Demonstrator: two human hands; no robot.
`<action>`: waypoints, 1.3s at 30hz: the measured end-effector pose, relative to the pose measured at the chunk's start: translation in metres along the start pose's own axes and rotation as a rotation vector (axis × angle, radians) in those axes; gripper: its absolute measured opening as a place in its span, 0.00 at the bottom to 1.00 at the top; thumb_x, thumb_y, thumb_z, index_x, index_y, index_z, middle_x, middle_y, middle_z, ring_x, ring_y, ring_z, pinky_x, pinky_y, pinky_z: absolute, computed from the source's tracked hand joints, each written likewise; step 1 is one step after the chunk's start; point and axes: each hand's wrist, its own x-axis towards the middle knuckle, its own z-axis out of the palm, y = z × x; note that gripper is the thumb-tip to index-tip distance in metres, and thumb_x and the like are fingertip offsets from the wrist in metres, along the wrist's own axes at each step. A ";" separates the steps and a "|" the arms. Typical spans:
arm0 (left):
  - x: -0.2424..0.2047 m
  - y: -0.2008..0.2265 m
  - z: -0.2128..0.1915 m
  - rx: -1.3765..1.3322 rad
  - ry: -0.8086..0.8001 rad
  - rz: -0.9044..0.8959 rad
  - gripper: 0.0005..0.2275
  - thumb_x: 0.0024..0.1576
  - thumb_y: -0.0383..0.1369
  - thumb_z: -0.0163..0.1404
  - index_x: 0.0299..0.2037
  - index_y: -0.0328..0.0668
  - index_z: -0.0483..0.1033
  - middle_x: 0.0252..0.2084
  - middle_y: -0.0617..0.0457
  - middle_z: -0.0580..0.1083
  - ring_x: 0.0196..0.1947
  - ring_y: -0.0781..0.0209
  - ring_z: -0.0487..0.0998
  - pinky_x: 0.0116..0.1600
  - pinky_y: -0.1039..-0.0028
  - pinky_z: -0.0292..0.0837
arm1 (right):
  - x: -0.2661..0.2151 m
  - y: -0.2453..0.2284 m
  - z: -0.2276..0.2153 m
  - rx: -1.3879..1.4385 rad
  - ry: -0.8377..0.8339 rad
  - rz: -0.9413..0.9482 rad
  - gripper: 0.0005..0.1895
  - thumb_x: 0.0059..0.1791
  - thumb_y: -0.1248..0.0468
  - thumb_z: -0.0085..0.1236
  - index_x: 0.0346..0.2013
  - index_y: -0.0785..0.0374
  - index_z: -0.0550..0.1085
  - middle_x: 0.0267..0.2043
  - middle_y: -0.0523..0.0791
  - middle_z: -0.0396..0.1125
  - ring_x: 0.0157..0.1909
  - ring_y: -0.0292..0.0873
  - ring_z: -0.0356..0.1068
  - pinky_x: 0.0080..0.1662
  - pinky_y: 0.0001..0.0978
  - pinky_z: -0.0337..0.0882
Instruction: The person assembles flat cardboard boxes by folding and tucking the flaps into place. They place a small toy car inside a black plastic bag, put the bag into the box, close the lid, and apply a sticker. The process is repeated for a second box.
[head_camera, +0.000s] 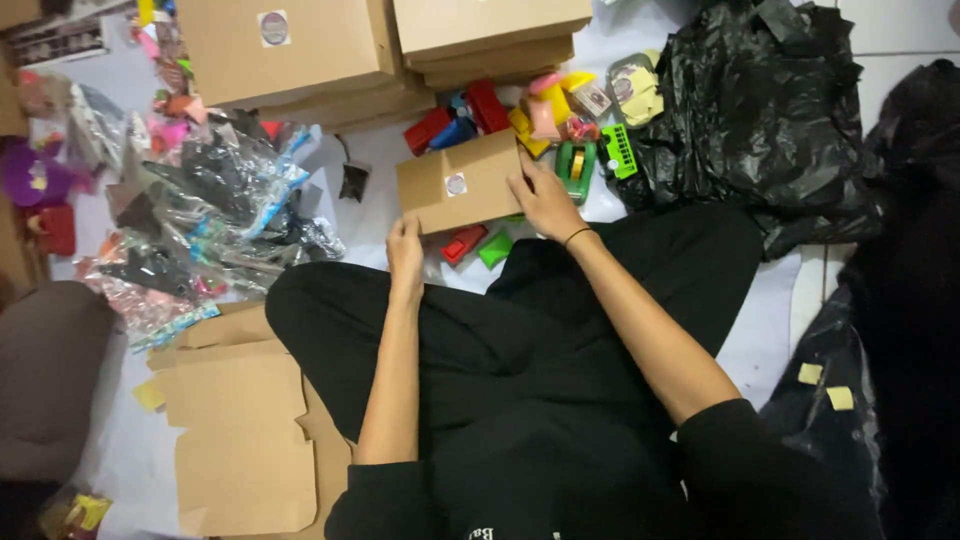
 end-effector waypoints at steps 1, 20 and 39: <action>-0.004 0.006 0.002 0.038 0.017 -0.018 0.22 0.64 0.45 0.47 0.64 0.44 0.72 0.63 0.41 0.71 0.67 0.40 0.66 0.71 0.48 0.51 | 0.000 0.005 0.006 -0.083 0.063 -0.036 0.33 0.59 0.45 0.44 0.72 0.64 0.61 0.62 0.59 0.64 0.66 0.63 0.64 0.67 0.53 0.61; -0.102 0.098 0.067 0.138 0.025 0.793 0.13 0.65 0.33 0.51 0.56 0.37 0.73 0.50 0.39 0.73 0.55 0.37 0.73 0.63 0.55 0.64 | 0.004 0.142 0.005 -0.106 0.508 0.477 0.16 0.47 0.41 0.62 0.41 0.44 0.82 0.34 0.36 0.76 0.45 0.47 0.77 0.48 0.44 0.75; -0.048 0.112 0.203 0.681 -0.362 0.595 0.06 0.54 0.29 0.56 0.39 0.44 0.83 0.32 0.38 0.80 0.39 0.31 0.81 0.46 0.46 0.78 | -0.001 0.150 0.027 0.353 0.624 0.469 0.05 0.47 0.59 0.62 0.36 0.48 0.83 0.29 0.39 0.66 0.36 0.39 0.69 0.44 0.34 0.72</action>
